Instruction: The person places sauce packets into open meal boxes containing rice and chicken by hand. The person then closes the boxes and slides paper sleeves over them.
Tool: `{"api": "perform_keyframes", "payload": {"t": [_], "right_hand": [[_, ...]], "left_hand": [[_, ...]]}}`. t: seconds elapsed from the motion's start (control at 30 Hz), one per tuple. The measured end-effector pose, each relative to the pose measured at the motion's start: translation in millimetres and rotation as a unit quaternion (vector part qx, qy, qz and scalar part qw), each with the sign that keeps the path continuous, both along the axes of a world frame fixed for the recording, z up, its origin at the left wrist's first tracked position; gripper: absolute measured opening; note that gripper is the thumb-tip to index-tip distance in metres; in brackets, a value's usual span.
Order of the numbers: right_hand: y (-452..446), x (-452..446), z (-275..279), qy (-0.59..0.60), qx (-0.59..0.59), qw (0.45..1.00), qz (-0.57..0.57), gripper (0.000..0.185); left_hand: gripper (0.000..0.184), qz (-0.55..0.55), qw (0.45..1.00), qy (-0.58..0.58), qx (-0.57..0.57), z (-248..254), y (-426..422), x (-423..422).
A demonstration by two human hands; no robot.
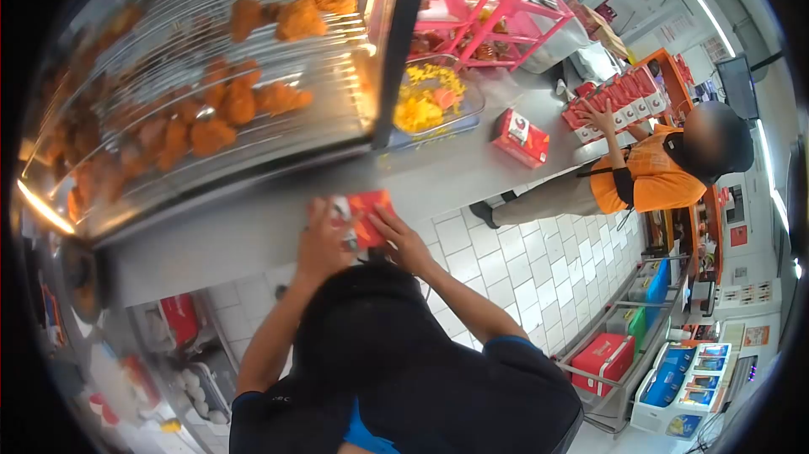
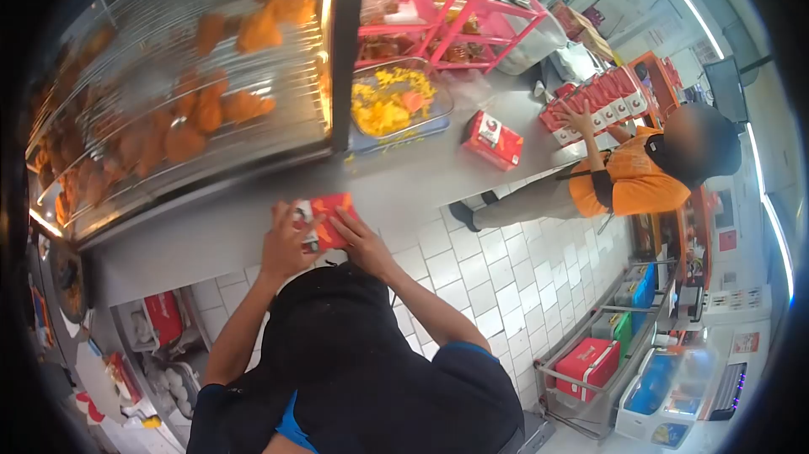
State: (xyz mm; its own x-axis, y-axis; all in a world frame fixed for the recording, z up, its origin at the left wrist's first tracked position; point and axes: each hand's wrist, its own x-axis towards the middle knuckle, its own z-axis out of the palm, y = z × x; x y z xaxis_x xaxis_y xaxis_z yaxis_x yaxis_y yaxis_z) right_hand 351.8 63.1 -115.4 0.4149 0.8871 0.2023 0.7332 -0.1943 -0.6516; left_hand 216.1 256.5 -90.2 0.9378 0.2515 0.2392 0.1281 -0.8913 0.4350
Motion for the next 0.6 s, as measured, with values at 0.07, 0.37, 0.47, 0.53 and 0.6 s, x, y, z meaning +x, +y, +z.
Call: {"api": "perform_keyframes", "payload": {"t": [0.07,0.37,0.47,0.53,0.6], "right_hand": [[-54.9,46.8,-8.6,-0.015,0.003,0.998,-0.060,0.079],[-228.1,239.8,34.3,-0.191,0.019,0.949,-0.249,0.066],[-217.2,294.8,57.5,-0.212,0.061,0.928,-0.299,0.065],[-210.4,325.8,55.9,-0.204,0.084,0.916,-0.334,0.064],[-209.3,346.3,41.6,-0.191,0.040,0.927,-0.322,0.063]], "left_hand": [[0.073,-0.054,0.997,-0.002,-0.057,15.8,-41.7,49.4],[0.047,-0.005,0.983,-0.077,-0.167,26.0,-75.7,88.8],[0.039,0.126,0.972,-0.050,-0.191,7.2,-72.0,35.1],[0.036,0.211,0.950,-0.013,-0.229,-21.1,-75.0,-8.6],[0.033,0.285,0.924,-0.001,-0.255,-43.0,-84.5,-51.9]]}}
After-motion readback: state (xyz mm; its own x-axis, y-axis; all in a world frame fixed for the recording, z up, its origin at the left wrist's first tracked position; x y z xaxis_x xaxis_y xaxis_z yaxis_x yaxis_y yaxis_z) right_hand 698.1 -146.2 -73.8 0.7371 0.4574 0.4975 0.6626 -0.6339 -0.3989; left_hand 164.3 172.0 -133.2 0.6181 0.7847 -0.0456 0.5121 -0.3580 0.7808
